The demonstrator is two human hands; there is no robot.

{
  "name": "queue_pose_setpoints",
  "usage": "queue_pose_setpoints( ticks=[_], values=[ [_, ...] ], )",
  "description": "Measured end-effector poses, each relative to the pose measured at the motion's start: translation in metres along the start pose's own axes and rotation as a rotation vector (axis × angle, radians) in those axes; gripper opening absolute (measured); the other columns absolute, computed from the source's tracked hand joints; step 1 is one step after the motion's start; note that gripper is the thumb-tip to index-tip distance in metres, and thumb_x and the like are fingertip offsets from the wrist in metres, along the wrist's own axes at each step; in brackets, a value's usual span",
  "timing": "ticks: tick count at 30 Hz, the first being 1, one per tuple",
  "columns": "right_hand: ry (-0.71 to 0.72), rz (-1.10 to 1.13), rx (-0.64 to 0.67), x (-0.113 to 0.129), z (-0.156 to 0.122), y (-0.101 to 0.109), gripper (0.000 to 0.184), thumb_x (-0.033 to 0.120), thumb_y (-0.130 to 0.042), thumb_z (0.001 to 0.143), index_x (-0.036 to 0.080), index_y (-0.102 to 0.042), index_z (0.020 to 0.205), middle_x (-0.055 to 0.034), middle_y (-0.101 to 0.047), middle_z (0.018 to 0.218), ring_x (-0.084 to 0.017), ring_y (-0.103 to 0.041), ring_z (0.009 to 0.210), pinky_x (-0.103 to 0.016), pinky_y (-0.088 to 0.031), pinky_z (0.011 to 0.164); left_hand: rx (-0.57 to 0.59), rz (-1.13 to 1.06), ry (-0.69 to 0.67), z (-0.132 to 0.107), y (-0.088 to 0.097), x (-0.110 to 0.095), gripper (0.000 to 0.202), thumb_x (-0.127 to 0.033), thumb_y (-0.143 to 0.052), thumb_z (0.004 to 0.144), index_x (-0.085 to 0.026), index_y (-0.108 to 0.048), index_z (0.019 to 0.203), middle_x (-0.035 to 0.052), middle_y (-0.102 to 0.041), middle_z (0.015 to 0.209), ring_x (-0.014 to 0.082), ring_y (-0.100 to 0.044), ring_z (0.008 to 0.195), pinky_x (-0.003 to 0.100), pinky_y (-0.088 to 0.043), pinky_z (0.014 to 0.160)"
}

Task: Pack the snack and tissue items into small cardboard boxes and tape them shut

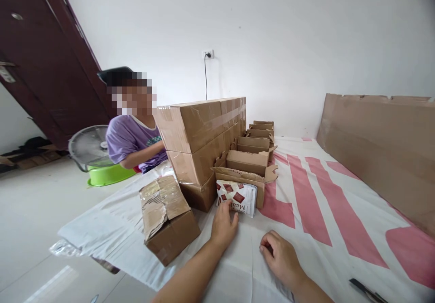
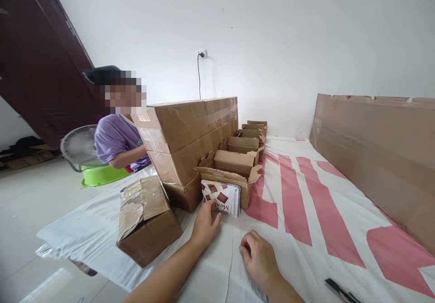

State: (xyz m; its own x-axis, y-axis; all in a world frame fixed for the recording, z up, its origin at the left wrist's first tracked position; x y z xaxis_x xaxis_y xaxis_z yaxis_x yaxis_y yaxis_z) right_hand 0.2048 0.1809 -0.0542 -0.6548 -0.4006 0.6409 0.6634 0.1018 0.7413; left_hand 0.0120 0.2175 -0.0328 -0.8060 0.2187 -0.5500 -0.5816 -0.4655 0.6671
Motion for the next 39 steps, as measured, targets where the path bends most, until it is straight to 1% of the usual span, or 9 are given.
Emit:
queue_pose_setpoints(
  ticks=[2, 7, 13, 17, 21, 25, 31, 34, 39],
  values=[
    [0.001, -0.004, 0.008, 0.0, 0.0, 0.0, 0.011, 0.019, -0.046, 0.083, 0.022, -0.054, 0.077, -0.0001, -0.061, 0.081, -0.016, -0.059, 0.075, -0.028, -0.041, 0.07, 0.015, 0.038, 0.068, 0.002, 0.002, 0.005, 0.044, -0.015, -0.056, 0.08, -0.014, -0.047, 0.123, 0.0141, -0.059, 0.114, 0.0278, -0.058, 0.107, 0.045, -0.047, 0.094],
    [-0.002, -0.02, 0.034, -0.003, 0.0, -0.005, 0.012, 0.022, -0.044, 0.085, 0.023, -0.053, 0.077, -0.0001, -0.061, 0.08, -0.016, -0.06, 0.074, -0.028, -0.041, 0.068, 0.179, 0.176, 0.226, 0.019, -0.006, 0.006, 0.049, -0.02, -0.065, 0.079, -0.014, -0.044, 0.123, 0.0164, -0.055, 0.122, 0.0296, -0.056, 0.113, 0.04, -0.044, 0.094],
    [0.019, -0.027, 0.028, -0.01, 0.002, -0.011, 0.013, 0.026, -0.045, 0.086, 0.024, -0.053, 0.076, 0.0005, -0.061, 0.078, -0.016, -0.06, 0.072, -0.028, -0.042, 0.067, 0.234, 0.234, 0.245, 0.061, -0.027, 0.003, 0.051, -0.025, -0.074, 0.073, -0.015, -0.048, 0.115, 0.0159, -0.057, 0.12, 0.0295, -0.058, 0.108, 0.036, -0.043, 0.09],
    [0.028, -0.019, 0.022, -0.014, 0.003, -0.012, 0.014, 0.028, -0.045, 0.085, 0.025, -0.053, 0.074, 0.0011, -0.062, 0.077, -0.016, -0.06, 0.07, -0.028, -0.043, 0.066, 0.212, 0.239, 0.23, 0.073, -0.044, 0.006, 0.047, -0.028, -0.068, 0.079, -0.017, -0.048, 0.121, 0.0138, -0.055, 0.124, 0.0297, -0.052, 0.116, 0.038, -0.039, 0.096],
    [0.036, -0.016, 0.014, -0.015, 0.003, -0.011, 0.014, 0.03, -0.047, 0.085, 0.025, -0.054, 0.074, 0.0007, -0.062, 0.076, -0.017, -0.06, 0.07, -0.028, -0.043, 0.065, 0.182, 0.245, 0.2, 0.068, -0.048, 0.01, 0.054, -0.024, -0.059, 0.084, -0.019, -0.04, 0.135, 0.0131, -0.051, 0.132, 0.0311, -0.042, 0.126, 0.042, -0.032, 0.105],
    [0.035, -0.009, 0.007, -0.014, 0.003, -0.009, 0.014, 0.029, -0.046, 0.085, 0.025, -0.055, 0.074, 0.0005, -0.063, 0.077, -0.017, -0.06, 0.07, -0.028, -0.043, 0.066, 0.195, 0.254, 0.188, 0.062, -0.05, 0.011, 0.058, -0.026, -0.056, 0.084, -0.019, -0.037, 0.139, 0.0138, -0.05, 0.132, 0.0309, -0.043, 0.124, 0.043, -0.032, 0.105],
    [0.04, 0.025, 0.001, -0.011, 0.003, -0.006, 0.014, 0.029, -0.045, 0.085, 0.024, -0.053, 0.075, 0.0006, -0.061, 0.077, -0.017, -0.059, 0.071, -0.028, -0.043, 0.068, 0.259, 0.282, 0.181, 0.055, -0.054, 0.012, 0.065, -0.03, -0.05, 0.086, -0.014, -0.03, 0.146, 0.0171, -0.049, 0.136, 0.0322, -0.044, 0.126, 0.044, -0.031, 0.108],
    [0.038, 0.028, -0.017, -0.01, 0.002, -0.003, 0.013, 0.027, -0.045, 0.084, 0.024, -0.053, 0.074, 0.0011, -0.061, 0.077, -0.016, -0.058, 0.07, -0.028, -0.042, 0.067, 0.309, 0.297, 0.165, 0.043, -0.053, 0.009, 0.07, -0.034, -0.047, 0.088, -0.011, -0.023, 0.15, 0.0189, -0.042, 0.147, 0.0323, -0.036, 0.136, 0.044, -0.024, 0.114],
    [0.047, 0.006, -0.047, -0.007, 0.002, 0.0, 0.013, 0.026, -0.046, 0.083, 0.024, -0.055, 0.073, 0.0011, -0.062, 0.077, -0.017, -0.058, 0.07, -0.028, -0.041, 0.066, 0.411, 0.314, 0.106, 0.013, -0.049, 0.001, 0.06, -0.045, -0.039, 0.09, -0.021, -0.037, 0.146, 0.0091, -0.034, 0.156, 0.0314, -0.023, 0.146, 0.047, -0.015, 0.119]
  ],
)
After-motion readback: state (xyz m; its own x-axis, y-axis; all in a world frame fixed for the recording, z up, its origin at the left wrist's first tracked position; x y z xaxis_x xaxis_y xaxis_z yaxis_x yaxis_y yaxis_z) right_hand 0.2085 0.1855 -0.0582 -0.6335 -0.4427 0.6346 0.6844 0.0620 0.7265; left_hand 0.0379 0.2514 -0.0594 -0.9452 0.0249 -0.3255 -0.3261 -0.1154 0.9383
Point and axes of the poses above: each hand's wrist, its own z-axis towards the middle knuckle, its own y-axis out of the back of the hand, x = y × z, the point moved 9 cm from there along z, towards the middle knuckle
